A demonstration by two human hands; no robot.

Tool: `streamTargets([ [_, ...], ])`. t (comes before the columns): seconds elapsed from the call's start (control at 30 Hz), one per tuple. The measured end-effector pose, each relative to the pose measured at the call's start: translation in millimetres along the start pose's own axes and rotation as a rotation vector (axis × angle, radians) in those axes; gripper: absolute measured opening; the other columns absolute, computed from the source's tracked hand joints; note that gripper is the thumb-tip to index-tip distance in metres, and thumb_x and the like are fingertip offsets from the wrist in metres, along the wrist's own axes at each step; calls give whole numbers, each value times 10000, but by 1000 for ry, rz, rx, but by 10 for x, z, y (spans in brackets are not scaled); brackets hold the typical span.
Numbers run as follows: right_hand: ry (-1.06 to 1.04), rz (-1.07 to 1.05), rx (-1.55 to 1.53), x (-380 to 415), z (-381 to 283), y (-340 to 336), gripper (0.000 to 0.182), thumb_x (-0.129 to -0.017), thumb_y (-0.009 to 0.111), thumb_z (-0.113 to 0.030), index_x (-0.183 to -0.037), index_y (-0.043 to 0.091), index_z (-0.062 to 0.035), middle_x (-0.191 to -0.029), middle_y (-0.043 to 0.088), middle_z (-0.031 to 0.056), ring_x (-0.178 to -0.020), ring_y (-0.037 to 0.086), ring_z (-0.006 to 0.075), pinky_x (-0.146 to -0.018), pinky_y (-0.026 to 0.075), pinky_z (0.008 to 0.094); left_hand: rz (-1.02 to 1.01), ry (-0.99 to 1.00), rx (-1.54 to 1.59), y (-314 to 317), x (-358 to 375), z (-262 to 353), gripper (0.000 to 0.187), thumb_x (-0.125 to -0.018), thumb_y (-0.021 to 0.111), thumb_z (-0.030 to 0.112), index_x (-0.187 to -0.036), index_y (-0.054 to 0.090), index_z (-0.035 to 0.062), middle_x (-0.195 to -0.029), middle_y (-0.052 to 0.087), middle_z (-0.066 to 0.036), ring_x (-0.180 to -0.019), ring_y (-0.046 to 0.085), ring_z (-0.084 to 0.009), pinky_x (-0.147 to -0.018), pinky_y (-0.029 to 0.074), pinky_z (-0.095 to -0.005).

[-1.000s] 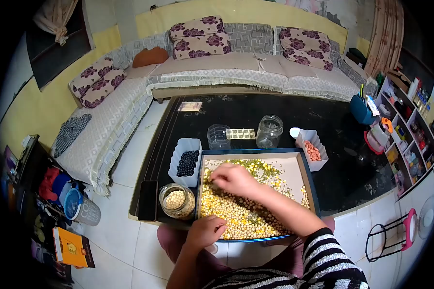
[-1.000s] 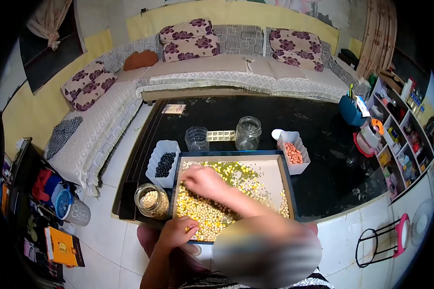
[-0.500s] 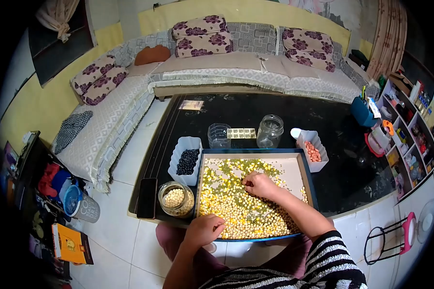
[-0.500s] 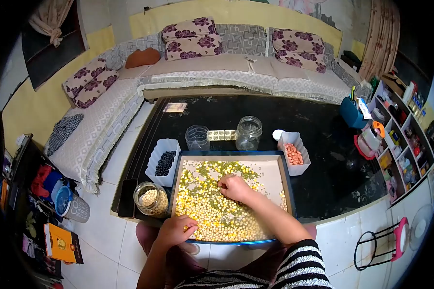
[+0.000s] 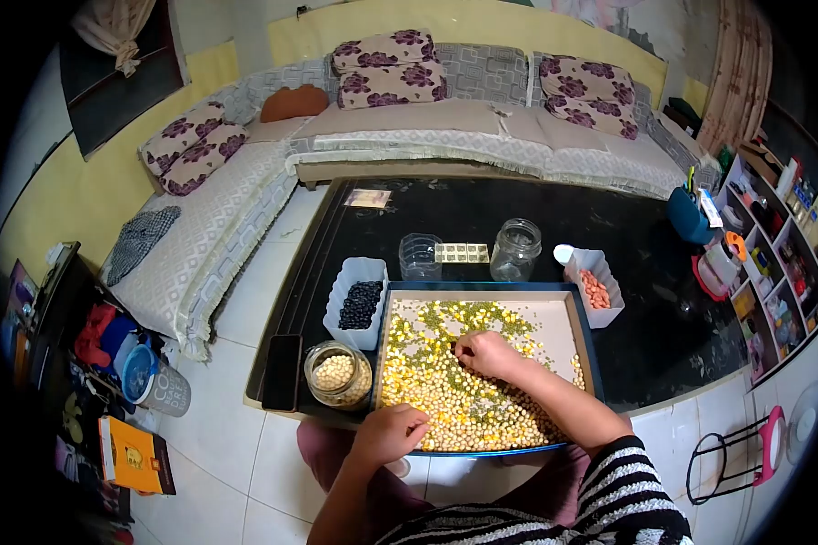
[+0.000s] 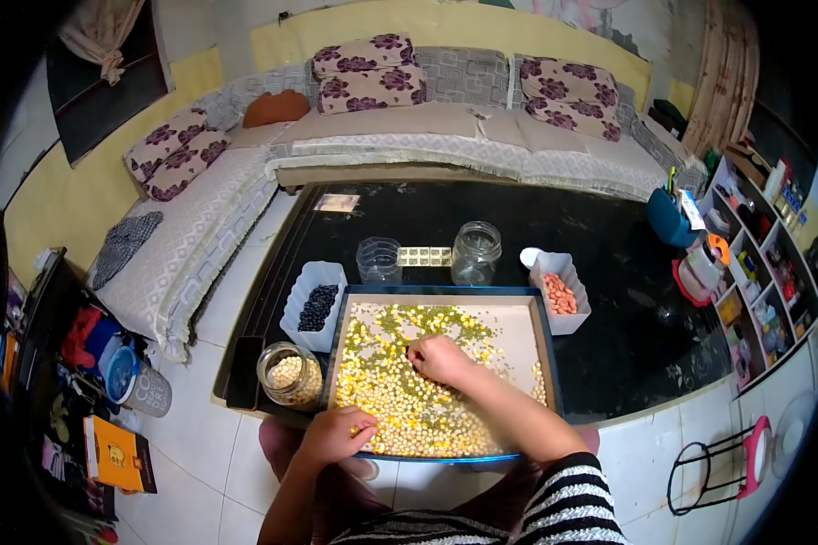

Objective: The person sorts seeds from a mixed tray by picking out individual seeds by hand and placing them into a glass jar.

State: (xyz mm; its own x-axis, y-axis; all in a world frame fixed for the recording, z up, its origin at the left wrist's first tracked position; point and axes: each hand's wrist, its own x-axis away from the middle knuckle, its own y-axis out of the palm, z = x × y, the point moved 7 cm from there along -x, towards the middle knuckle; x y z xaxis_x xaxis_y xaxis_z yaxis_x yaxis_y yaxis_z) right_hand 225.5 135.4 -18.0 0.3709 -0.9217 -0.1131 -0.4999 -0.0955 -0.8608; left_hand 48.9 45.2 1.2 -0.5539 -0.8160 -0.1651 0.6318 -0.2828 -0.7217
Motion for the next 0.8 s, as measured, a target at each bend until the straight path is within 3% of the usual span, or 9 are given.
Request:
streamTargets([
  [0.17,-178,219,-193,-170,-562,-464,94,-770,590,-127,-767,616,-36,-754,620,123,-678,600,288,-644,490,364,42,21,35,-43,1,33,108,-737,640,165,-818,632,95,-739,617,-61,-674,603,-240,-592,483,-330],
  [0.3,-407,225,-306,-329,-1354,-604,70,-756,624,-76,-816,638,-42,-801,629,89,-706,623,222,-640,515,307,10,17,-13,-34,-3,38,131,-755,638,174,-843,646,78,-776,628,-76,-689,619,-243,-617,492,-321],
  [0.47,-499,144,-367,-485,-1922,-345,99,-753,606,-77,-846,626,-49,-840,603,91,-758,604,246,-666,497,315,36,40,-7,-18,3,16,136,-757,634,175,-842,645,69,-795,633,-83,-691,618,-249,-625,492,-339],
  [0.63,-481,165,-331,-515,-1778,-267,121,-752,589,-91,-861,621,-49,-863,601,99,-775,601,275,-694,495,339,26,31,-1,-58,-10,73,134,-754,639,171,-839,644,68,-789,633,-83,-692,619,-247,-620,494,-335],
  [0.8,-199,161,-211,-278,-873,-530,123,-741,637,-100,-854,631,-52,-818,620,93,-723,611,232,-667,499,325,50,44,41,-36,-2,39,115,-743,633,170,-810,632,75,-742,615,-77,-670,602,-252,-605,485,-349],
])
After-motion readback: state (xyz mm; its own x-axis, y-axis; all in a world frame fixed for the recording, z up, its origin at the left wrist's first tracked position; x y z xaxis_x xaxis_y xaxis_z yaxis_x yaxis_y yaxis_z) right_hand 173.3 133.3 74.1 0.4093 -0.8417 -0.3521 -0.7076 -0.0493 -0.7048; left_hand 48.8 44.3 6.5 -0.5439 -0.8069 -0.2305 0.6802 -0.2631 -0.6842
